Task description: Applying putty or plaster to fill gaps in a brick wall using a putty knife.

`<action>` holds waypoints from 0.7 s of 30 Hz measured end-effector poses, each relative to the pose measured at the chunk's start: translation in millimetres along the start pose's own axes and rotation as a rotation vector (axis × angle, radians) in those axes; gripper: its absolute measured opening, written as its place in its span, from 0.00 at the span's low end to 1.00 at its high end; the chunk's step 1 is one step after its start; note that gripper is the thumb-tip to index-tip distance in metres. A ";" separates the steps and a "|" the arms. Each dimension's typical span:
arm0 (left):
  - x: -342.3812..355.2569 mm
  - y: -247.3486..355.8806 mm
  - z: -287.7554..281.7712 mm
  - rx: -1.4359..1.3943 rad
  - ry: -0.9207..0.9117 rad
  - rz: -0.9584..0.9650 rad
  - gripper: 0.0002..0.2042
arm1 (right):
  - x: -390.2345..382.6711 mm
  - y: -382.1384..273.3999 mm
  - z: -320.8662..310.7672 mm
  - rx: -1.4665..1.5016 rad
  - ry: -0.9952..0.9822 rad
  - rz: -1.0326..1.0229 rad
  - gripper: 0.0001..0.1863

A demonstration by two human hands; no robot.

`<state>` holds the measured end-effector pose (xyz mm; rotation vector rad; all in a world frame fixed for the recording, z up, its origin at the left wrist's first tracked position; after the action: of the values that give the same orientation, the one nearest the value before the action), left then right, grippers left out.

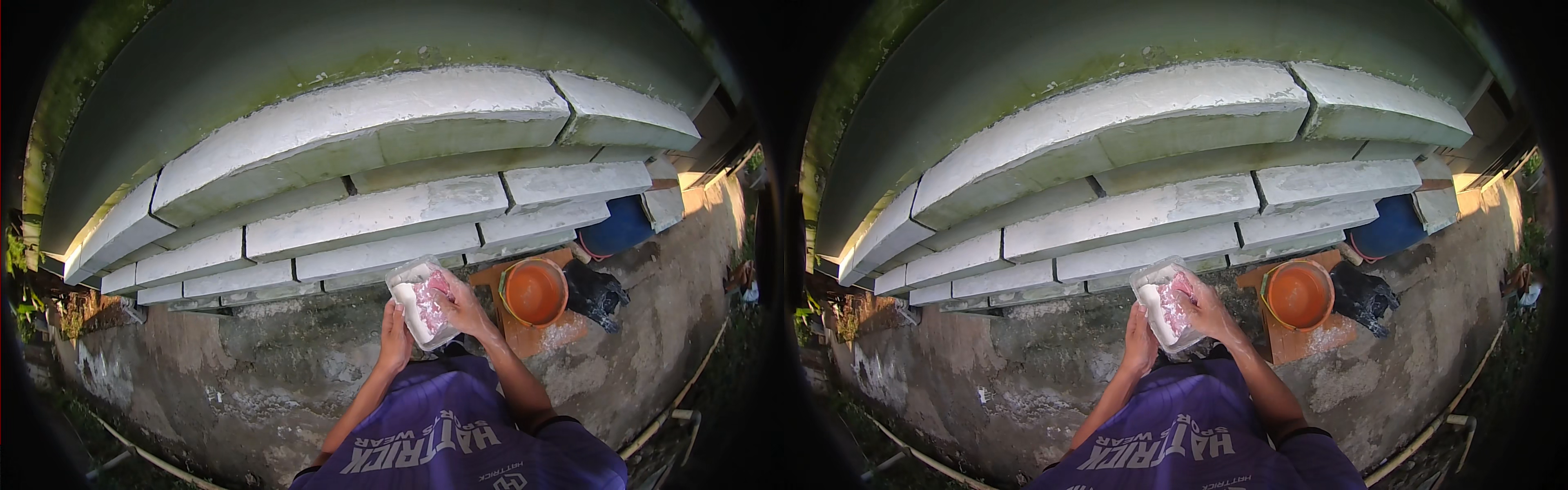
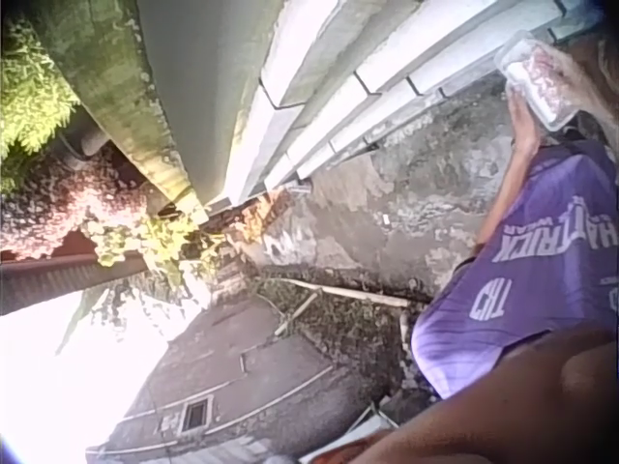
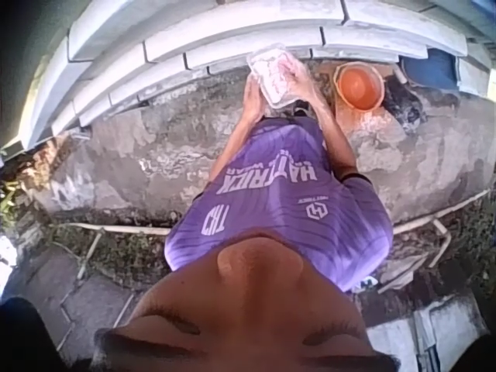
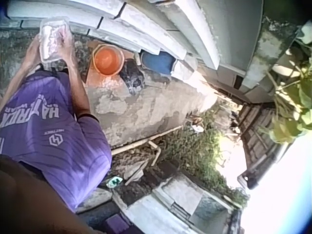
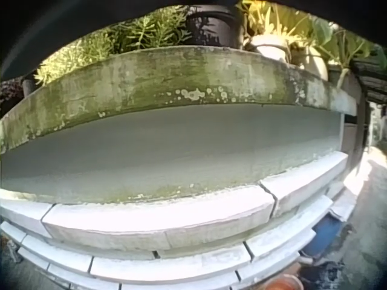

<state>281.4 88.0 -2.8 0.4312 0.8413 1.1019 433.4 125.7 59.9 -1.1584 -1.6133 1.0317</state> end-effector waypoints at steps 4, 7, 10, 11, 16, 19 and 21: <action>2.6 2.5 -4.6 0.010 -0.016 -0.018 0.21 | 3.7 -3.3 1.5 0.063 -0.008 0.054 0.29; 2.3 7.2 -1.4 0.001 -0.023 -0.061 0.21 | 5.5 2.4 0.3 0.064 -0.049 0.043 0.29; 1.8 10.0 0.6 -0.009 -0.005 -0.075 0.22 | 6.3 2.6 -2.2 0.060 -0.029 0.020 0.29; 1.7 10.3 0.9 -0.017 0.000 -0.072 0.22 | 7.2 2.4 -2.7 0.060 -0.031 0.019 0.29; 2.1 6.6 -2.0 -0.023 -0.018 -0.038 0.22 | 10.5 -1.0 -12.4 0.026 0.036 0.007 0.27; -0.2 4.3 -13.1 -0.035 0.066 -0.039 0.22 | 13.2 -10.4 -22.9 0.044 0.057 0.113 0.27; -2.6 8.1 -11.8 -0.054 0.031 -0.036 0.21 | 14.4 -11.1 -31.0 0.013 0.092 0.083 0.26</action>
<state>266.9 87.9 -3.7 0.3535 0.8413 1.0980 457.5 141.2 81.5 -1.2548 -1.4950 1.0248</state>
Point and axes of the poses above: each hand's wrist, its own x-axis towards the middle knuckle, its own z-axis out of the palm, y = z × x, the point moved 6 cm from there along x, towards the middle knuckle, and after that the axes turned 5 degrees about -z, right-handed, at the moved point
